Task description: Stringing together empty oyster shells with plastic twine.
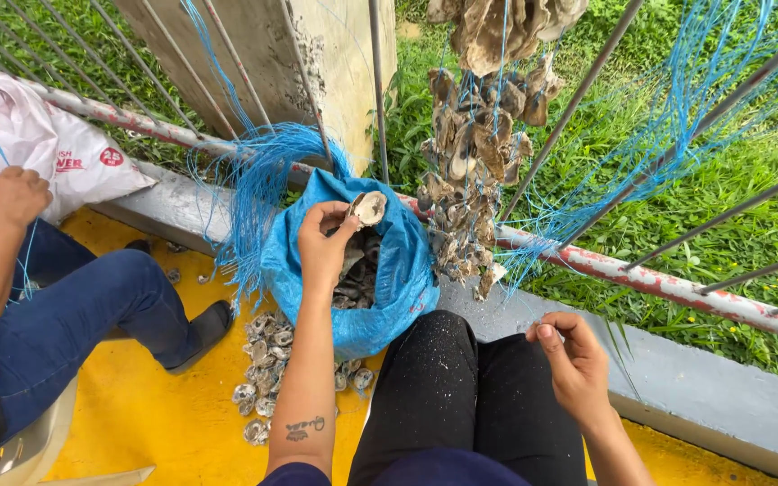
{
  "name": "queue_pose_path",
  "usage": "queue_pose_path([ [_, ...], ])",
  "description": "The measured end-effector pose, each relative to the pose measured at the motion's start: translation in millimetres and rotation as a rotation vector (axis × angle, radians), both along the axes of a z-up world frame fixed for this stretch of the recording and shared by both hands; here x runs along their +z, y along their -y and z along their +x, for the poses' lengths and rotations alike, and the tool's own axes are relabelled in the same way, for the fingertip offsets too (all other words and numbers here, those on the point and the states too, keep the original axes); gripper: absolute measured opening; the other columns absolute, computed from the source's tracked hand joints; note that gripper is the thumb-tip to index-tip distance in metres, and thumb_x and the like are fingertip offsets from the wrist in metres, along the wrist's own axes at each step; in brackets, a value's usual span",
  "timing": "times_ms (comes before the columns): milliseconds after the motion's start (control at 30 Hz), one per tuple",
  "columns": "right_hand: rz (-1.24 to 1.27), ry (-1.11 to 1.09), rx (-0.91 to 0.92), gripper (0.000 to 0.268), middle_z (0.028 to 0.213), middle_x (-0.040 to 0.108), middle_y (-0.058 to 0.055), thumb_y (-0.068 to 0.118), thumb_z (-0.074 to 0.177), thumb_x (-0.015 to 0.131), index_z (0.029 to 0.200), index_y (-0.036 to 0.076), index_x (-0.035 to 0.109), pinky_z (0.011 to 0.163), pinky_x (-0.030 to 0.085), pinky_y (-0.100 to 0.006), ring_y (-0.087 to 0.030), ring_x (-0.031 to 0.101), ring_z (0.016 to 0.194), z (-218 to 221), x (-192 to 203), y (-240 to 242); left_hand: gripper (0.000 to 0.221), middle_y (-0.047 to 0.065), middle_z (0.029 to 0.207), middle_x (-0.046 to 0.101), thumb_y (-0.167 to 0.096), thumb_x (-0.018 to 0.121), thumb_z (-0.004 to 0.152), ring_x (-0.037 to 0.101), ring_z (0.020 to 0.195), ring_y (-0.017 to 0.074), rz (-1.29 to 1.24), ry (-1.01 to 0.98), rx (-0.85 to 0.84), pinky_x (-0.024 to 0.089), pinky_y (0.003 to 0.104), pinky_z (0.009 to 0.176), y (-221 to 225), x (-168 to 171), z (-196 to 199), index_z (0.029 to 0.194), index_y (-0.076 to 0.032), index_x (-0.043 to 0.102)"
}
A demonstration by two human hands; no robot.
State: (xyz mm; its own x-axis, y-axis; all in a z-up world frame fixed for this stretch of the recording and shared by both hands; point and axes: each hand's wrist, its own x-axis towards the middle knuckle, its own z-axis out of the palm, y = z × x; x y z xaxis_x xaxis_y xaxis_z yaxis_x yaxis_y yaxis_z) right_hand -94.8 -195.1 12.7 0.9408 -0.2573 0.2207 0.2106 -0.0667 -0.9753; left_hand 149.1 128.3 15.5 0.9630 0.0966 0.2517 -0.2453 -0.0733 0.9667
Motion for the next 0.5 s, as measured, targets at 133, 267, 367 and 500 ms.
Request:
queue_pose_path([
  [133,0.002,0.03,0.022,0.012,0.098,0.066,-0.006,0.01,0.105,0.059,0.111,0.0,0.06,0.09,0.05,-0.028,-0.013,0.062,0.096,6.6,-2.8,-1.5,0.024,0.006,0.096,0.068,0.002,0.082,0.08,0.069,0.089,0.0181,0.197,0.21,0.166,0.055,0.03,0.081,1.9,17.7,-9.5,0.101,-0.002,0.071],
  [267,-0.086,0.033,0.024,0.011,0.097,0.067,-0.005,0.01,0.104,0.059,0.109,0.0,0.061,0.088,0.05,-0.028,-0.012,0.062,0.094,11.8,5.0,-6.8,0.029,0.007,0.105,0.06,0.006,0.082,0.075,0.066,0.098,0.0191,0.181,0.264,0.225,0.06,0.031,0.085,-1.7,20.1,-10.8,0.099,0.0,0.066],
  [367,-0.081,0.056,0.035,0.011,0.097,0.066,-0.005,0.01,0.104,0.06,0.109,0.0,0.061,0.087,0.05,-0.028,-0.012,0.062,0.094,14.8,6.2,-10.3,0.029,0.009,0.108,0.064,0.007,0.081,0.081,0.066,0.099,0.019,-0.051,0.194,0.151,0.058,0.033,0.09,-8.2,-7.1,1.9,0.105,0.0,0.065],
  [500,-0.088,0.059,0.042,0.013,0.092,0.064,-0.002,0.011,0.104,0.059,0.111,0.001,0.062,0.082,0.051,-0.026,-0.01,0.06,0.088,21.4,10.0,-12.2,0.02,0.011,0.114,0.068,0.001,0.071,0.092,0.07,0.103,0.0203,-0.788,-0.127,-0.076,0.061,0.038,0.095,-4.8,-1.8,1.9,0.11,0.0,0.061],
])
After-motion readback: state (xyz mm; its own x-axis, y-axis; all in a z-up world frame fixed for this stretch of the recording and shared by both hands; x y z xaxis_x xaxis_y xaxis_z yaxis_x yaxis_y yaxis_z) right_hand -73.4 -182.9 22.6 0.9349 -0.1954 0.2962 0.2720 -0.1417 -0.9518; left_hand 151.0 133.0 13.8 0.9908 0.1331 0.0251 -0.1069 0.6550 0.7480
